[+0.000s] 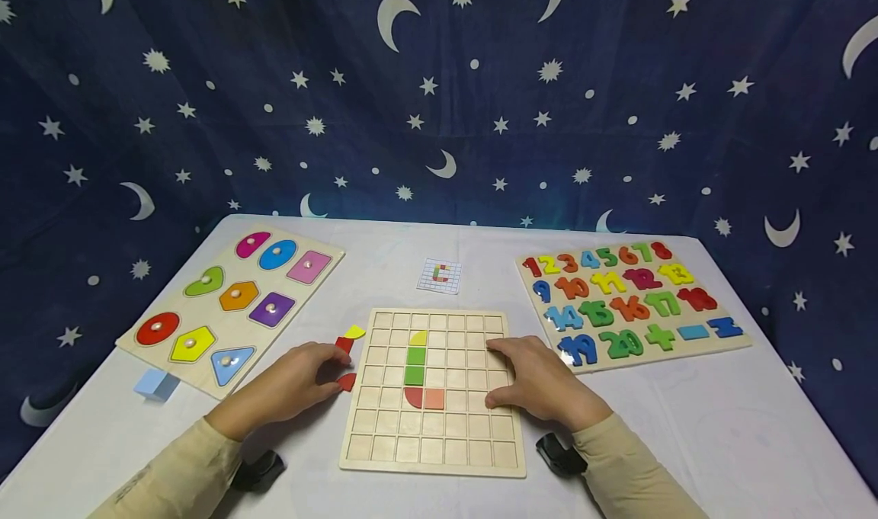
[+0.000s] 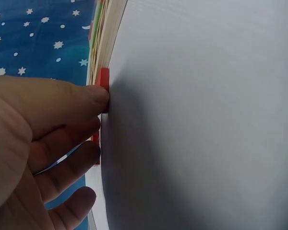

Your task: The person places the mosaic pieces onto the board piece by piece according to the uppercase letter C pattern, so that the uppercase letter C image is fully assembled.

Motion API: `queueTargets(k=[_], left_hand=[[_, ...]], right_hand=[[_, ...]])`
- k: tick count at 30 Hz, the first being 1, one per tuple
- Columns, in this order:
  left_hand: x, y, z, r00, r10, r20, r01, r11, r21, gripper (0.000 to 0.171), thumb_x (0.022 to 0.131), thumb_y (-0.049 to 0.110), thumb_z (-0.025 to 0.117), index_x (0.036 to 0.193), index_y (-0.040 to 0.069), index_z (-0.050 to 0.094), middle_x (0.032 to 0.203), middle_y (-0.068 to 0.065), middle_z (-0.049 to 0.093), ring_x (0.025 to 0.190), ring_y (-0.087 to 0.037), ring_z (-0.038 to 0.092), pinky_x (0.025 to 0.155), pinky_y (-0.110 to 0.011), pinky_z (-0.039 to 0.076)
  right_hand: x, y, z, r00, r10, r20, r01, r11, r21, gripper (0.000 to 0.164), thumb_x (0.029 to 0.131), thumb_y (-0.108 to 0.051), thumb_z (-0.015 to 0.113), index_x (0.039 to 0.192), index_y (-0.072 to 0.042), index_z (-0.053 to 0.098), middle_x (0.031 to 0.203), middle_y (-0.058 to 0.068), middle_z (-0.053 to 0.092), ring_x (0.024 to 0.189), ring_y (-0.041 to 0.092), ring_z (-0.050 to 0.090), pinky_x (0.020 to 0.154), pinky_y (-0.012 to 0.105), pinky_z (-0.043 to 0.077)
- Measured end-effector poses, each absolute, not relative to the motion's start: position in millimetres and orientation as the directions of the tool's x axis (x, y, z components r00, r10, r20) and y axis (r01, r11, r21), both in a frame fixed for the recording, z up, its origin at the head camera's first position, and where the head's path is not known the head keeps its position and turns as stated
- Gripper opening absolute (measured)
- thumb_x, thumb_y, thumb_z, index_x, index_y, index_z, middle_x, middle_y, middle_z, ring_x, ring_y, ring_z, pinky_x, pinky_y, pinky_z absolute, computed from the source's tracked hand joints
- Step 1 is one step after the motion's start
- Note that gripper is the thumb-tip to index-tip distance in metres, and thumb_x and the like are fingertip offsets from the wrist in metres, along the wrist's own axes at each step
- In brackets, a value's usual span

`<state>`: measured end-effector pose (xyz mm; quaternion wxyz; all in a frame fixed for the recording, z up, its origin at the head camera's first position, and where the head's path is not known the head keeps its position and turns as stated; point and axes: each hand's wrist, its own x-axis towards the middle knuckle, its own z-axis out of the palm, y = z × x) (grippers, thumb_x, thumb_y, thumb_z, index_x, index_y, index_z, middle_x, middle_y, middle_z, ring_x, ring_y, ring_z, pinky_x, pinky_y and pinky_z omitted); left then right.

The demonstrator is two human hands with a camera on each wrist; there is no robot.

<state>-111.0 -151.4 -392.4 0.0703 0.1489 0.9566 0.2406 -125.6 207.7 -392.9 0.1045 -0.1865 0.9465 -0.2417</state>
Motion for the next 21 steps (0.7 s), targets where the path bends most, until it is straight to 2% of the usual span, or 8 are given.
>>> queueTargets(k=[6, 21], left_hand=[[-114.9, -147.2, -393.5, -0.926, 0.376, -0.021, 0.320, 0.816, 0.480, 0.026, 0.079, 0.005, 0.083, 0.101, 0.008, 0.069, 0.093, 0.002, 0.063, 0.092, -0.021, 0.058, 0.092, -0.042, 0.050], [-115.5, -141.2, -395.0, -0.913, 0.408, 0.003, 0.361, 0.804, 0.473, 0.021, 0.081, 0.003, 0.080, 0.097, 0.008, 0.067, 0.087, 0.005, 0.060, 0.083, -0.015, 0.053, 0.081, -0.037, 0.051]], right_hand=[[-125.9, 207.7, -393.3, -0.909, -0.402, -0.108, -0.300, 0.812, -0.500, 0.083, 0.073, -0.041, 0.089, 0.140, -0.004, 0.056, 0.138, 0.016, 0.056, 0.128, 0.039, 0.048, 0.105, 0.057, 0.038], [-125.4, 207.5, -392.2, -0.908, -0.405, -0.109, -0.302, 0.810, -0.502, 0.083, 0.074, -0.042, 0.088, 0.140, -0.004, 0.056, 0.138, 0.016, 0.056, 0.128, 0.039, 0.048, 0.105, 0.057, 0.038]])
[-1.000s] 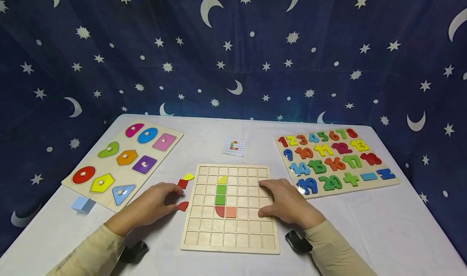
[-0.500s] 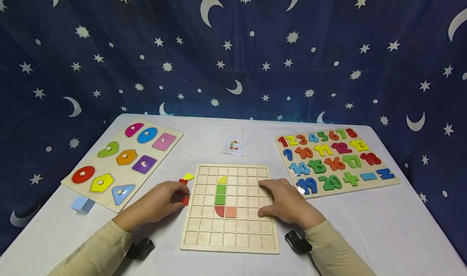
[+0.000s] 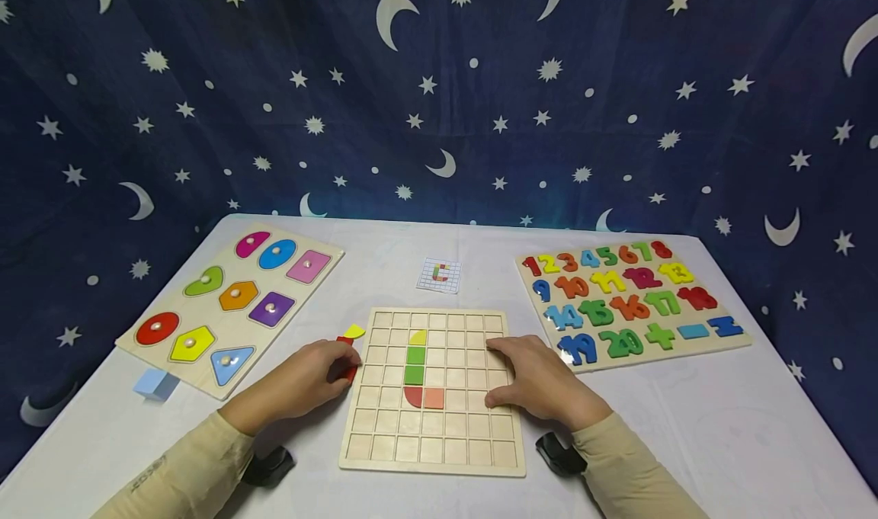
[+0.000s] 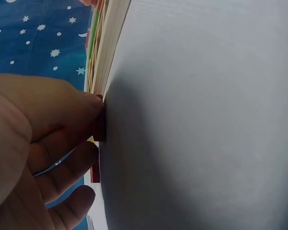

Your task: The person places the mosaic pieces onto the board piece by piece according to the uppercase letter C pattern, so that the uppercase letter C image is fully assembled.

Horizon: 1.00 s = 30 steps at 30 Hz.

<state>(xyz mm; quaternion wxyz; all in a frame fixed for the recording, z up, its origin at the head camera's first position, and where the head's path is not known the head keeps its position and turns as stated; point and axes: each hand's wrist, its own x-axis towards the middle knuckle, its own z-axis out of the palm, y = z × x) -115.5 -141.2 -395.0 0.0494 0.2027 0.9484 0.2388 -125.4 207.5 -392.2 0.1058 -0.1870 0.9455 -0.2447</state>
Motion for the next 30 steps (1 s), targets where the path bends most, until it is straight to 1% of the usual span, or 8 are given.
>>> queueTargets(k=[2, 5, 10, 14, 19, 24, 27, 30], left_hand=[[-115.8, -142.8, -395.4, -0.915, 0.404, 0.013, 0.362, 0.806, 0.468, 0.021, 0.081, 0.004, 0.080, 0.097, 0.007, 0.066, 0.086, 0.004, 0.058, 0.082, -0.015, 0.052, 0.079, -0.036, 0.051], [-115.6, -145.7, -394.8, -0.928, 0.372, 0.016, 0.336, 0.819, 0.465, 0.023, 0.080, 0.007, 0.082, 0.097, 0.007, 0.067, 0.085, 0.004, 0.058, 0.081, -0.016, 0.052, 0.080, -0.035, 0.051], [-114.7, -151.0, -391.6, -0.942, 0.336, -0.026, 0.278, 0.820, 0.501, 0.027, 0.079, 0.008, 0.084, 0.102, 0.008, 0.068, 0.093, 0.002, 0.063, 0.091, -0.018, 0.057, 0.091, -0.038, 0.051], [-114.2, -155.0, -389.5, -0.928, 0.364, -0.073, 0.273, 0.801, 0.533, 0.029, 0.080, 0.006, 0.082, 0.106, 0.009, 0.070, 0.099, 0.003, 0.064, 0.098, -0.020, 0.057, 0.097, -0.041, 0.048], [-112.1, -161.0, -387.9, -0.926, 0.366, -0.094, 0.268, 0.810, 0.522, 0.027, 0.082, 0.005, 0.080, 0.107, 0.010, 0.070, 0.100, 0.004, 0.065, 0.100, -0.021, 0.058, 0.098, -0.043, 0.047], [-108.8, -166.8, -385.9, -0.942, 0.320, -0.103, 0.229, 0.835, 0.500, 0.026, 0.081, 0.004, 0.081, 0.104, 0.011, 0.070, 0.098, 0.005, 0.065, 0.103, -0.022, 0.059, 0.101, -0.043, 0.046], [-107.5, -168.3, -385.8, -0.942, 0.315, -0.114, 0.220, 0.839, 0.498, 0.025, 0.081, 0.004, 0.081, 0.101, 0.011, 0.069, 0.094, 0.006, 0.063, 0.101, -0.021, 0.059, 0.100, -0.043, 0.047], [-106.8, -167.8, -386.1, -0.942, 0.318, -0.109, 0.224, 0.836, 0.501, 0.026, 0.081, 0.004, 0.081, 0.102, 0.011, 0.069, 0.096, 0.006, 0.064, 0.104, -0.022, 0.059, 0.101, -0.043, 0.046]], right_hand=[[-125.4, 207.5, -392.5, -0.907, -0.406, -0.107, -0.303, 0.810, -0.502, 0.083, 0.074, -0.042, 0.088, 0.140, -0.004, 0.056, 0.138, 0.016, 0.056, 0.128, 0.039, 0.048, 0.105, 0.057, 0.038], [-125.2, 207.1, -392.4, -0.908, -0.403, -0.110, -0.299, 0.812, -0.501, 0.083, 0.073, -0.042, 0.088, 0.140, -0.004, 0.056, 0.138, 0.016, 0.056, 0.128, 0.039, 0.048, 0.105, 0.057, 0.038], [-125.0, 206.5, -391.6, -0.909, -0.401, -0.114, -0.297, 0.815, -0.498, 0.083, 0.073, -0.042, 0.088, 0.140, -0.004, 0.056, 0.138, 0.017, 0.056, 0.128, 0.039, 0.048, 0.105, 0.057, 0.038], [-125.3, 206.6, -391.8, -0.909, -0.401, -0.110, -0.300, 0.815, -0.495, 0.083, 0.073, -0.042, 0.088, 0.139, -0.003, 0.056, 0.137, 0.017, 0.056, 0.128, 0.039, 0.048, 0.105, 0.057, 0.038], [-125.6, 206.6, -391.7, -0.908, -0.404, -0.109, -0.303, 0.813, -0.497, 0.083, 0.073, -0.042, 0.088, 0.139, -0.003, 0.056, 0.137, 0.017, 0.056, 0.128, 0.040, 0.048, 0.105, 0.057, 0.038], [-125.5, 206.8, -391.9, -0.906, -0.410, -0.105, -0.309, 0.811, -0.496, 0.083, 0.074, -0.042, 0.088, 0.139, -0.002, 0.056, 0.137, 0.017, 0.056, 0.128, 0.040, 0.048, 0.105, 0.057, 0.038], [-125.4, 207.1, -392.0, -0.907, -0.409, -0.103, -0.310, 0.812, -0.494, 0.082, 0.074, -0.042, 0.088, 0.139, -0.002, 0.056, 0.137, 0.017, 0.056, 0.128, 0.040, 0.048, 0.105, 0.057, 0.038], [-125.1, 207.3, -392.0, -0.908, -0.407, -0.104, -0.308, 0.814, -0.493, 0.082, 0.074, -0.042, 0.088, 0.139, -0.003, 0.056, 0.137, 0.017, 0.056, 0.128, 0.040, 0.048, 0.105, 0.057, 0.038]])
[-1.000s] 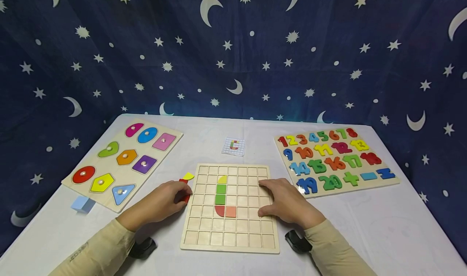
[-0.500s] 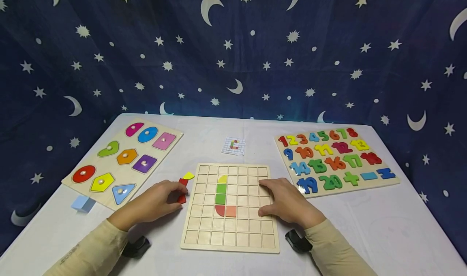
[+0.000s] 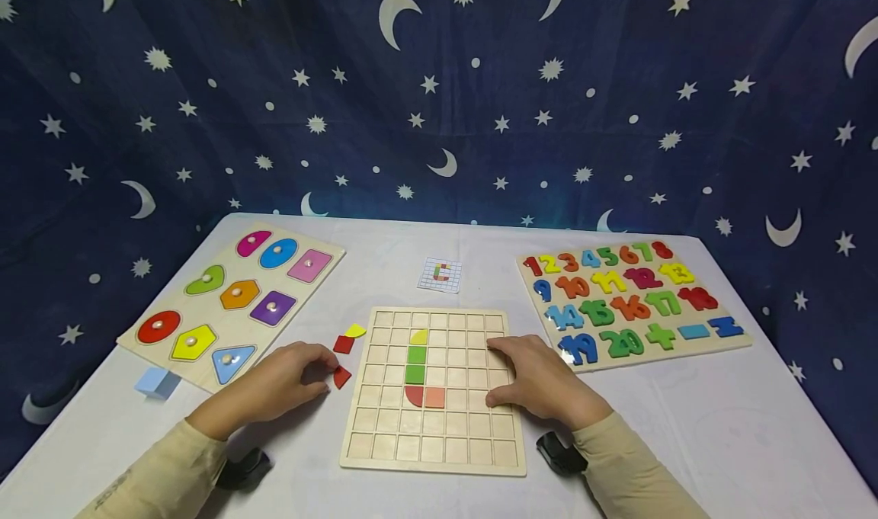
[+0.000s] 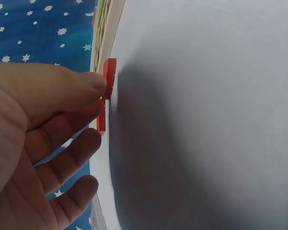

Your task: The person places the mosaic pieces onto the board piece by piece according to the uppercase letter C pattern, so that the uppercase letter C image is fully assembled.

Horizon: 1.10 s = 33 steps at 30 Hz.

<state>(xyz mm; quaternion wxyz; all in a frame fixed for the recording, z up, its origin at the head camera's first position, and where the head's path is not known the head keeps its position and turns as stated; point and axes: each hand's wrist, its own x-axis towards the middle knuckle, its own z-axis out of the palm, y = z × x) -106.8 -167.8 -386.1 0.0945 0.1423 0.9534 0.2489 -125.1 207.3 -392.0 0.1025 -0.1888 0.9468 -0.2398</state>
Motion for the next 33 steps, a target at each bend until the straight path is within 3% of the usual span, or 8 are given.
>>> queueTargets(k=[4, 10, 33], left_hand=[[-108.0, -164.1, -387.3, -0.934, 0.350, -0.076, 0.264, 0.816, 0.515, 0.027, 0.081, 0.002, 0.080, 0.105, 0.010, 0.069, 0.101, 0.003, 0.066, 0.105, -0.023, 0.061, 0.101, -0.045, 0.046], [-109.6, -156.0, -388.7, -0.913, 0.404, -0.048, 0.318, 0.782, 0.536, 0.028, 0.082, -0.005, 0.076, 0.105, 0.008, 0.068, 0.098, 0.003, 0.067, 0.093, -0.018, 0.060, 0.094, -0.042, 0.051], [-109.9, -154.0, -391.1, -0.925, 0.372, -0.073, 0.280, 0.801, 0.529, 0.026, 0.082, -0.008, 0.075, 0.102, 0.007, 0.068, 0.090, 0.004, 0.063, 0.081, -0.014, 0.056, 0.081, -0.035, 0.054]], right_hand=[[-124.9, 207.6, -392.2, -0.908, -0.404, -0.107, -0.303, 0.812, -0.499, 0.083, 0.074, -0.042, 0.088, 0.139, -0.003, 0.056, 0.137, 0.017, 0.056, 0.128, 0.040, 0.048, 0.105, 0.057, 0.038], [-125.0, 207.3, -393.4, -0.908, -0.405, -0.109, -0.303, 0.812, -0.499, 0.083, 0.074, -0.042, 0.088, 0.139, -0.003, 0.056, 0.138, 0.017, 0.056, 0.128, 0.039, 0.048, 0.105, 0.057, 0.038], [-125.7, 208.0, -393.4, -0.908, -0.407, -0.099, -0.311, 0.812, -0.494, 0.083, 0.074, -0.043, 0.088, 0.139, -0.003, 0.056, 0.137, 0.017, 0.056, 0.127, 0.040, 0.048, 0.105, 0.058, 0.038]])
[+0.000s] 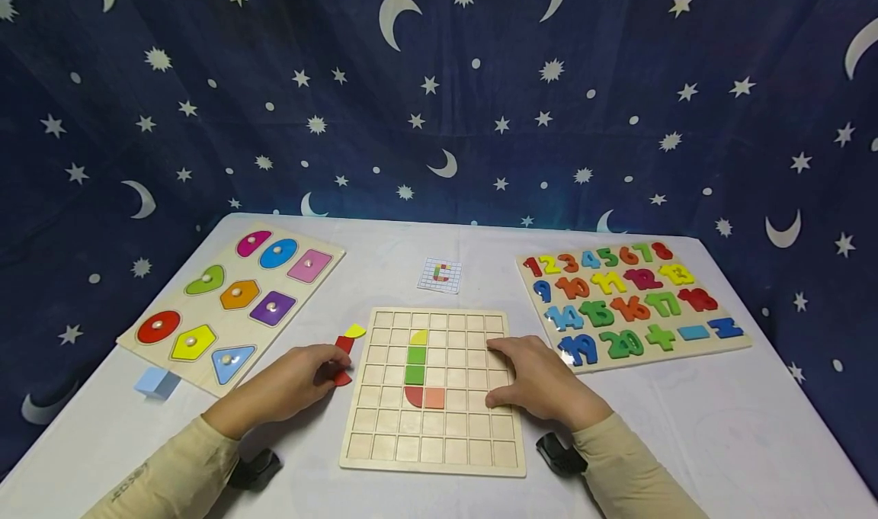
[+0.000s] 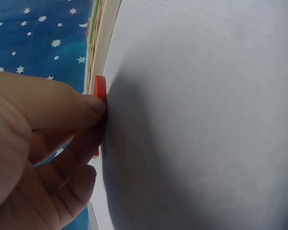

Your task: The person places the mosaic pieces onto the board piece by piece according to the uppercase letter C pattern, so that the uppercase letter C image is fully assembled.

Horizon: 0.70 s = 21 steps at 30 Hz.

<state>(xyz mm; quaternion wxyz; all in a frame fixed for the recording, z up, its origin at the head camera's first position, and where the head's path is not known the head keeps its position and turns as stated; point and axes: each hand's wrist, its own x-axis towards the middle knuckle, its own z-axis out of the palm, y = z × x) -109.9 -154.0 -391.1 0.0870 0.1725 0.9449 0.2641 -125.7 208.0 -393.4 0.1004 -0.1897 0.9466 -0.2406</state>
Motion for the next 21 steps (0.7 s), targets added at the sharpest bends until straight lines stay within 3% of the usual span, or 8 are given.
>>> queueTargets(k=[6, 11, 21], left_hand=[[-110.9, -153.3, -391.3, -0.927, 0.371, -0.054, 0.295, 0.812, 0.504, 0.021, 0.083, 0.001, 0.079, 0.098, 0.010, 0.067, 0.084, 0.008, 0.059, 0.077, -0.012, 0.053, 0.074, -0.031, 0.052], [-112.4, -153.6, -390.8, -0.917, 0.398, 0.035, 0.366, 0.802, 0.473, 0.018, 0.084, 0.010, 0.081, 0.096, 0.011, 0.068, 0.083, 0.009, 0.059, 0.075, -0.010, 0.052, 0.070, -0.028, 0.049], [-113.8, -144.4, -383.9, -0.885, 0.450, 0.123, 0.452, 0.764, 0.460, 0.019, 0.084, 0.015, 0.081, 0.099, 0.010, 0.071, 0.090, 0.005, 0.066, 0.084, -0.014, 0.060, 0.082, -0.036, 0.053]], right_hand=[[-124.8, 207.7, -393.2, -0.906, -0.412, -0.094, -0.318, 0.812, -0.490, 0.083, 0.074, -0.043, 0.088, 0.139, -0.003, 0.056, 0.137, 0.017, 0.057, 0.127, 0.040, 0.049, 0.104, 0.058, 0.038], [-125.1, 207.7, -392.7, -0.909, -0.405, -0.097, -0.311, 0.814, -0.490, 0.083, 0.074, -0.043, 0.088, 0.139, -0.003, 0.056, 0.137, 0.017, 0.057, 0.127, 0.039, 0.048, 0.104, 0.057, 0.038], [-124.8, 207.4, -391.8, -0.907, -0.411, -0.088, -0.320, 0.811, -0.490, 0.083, 0.074, -0.043, 0.088, 0.139, -0.003, 0.056, 0.137, 0.017, 0.057, 0.127, 0.039, 0.049, 0.104, 0.057, 0.038]])
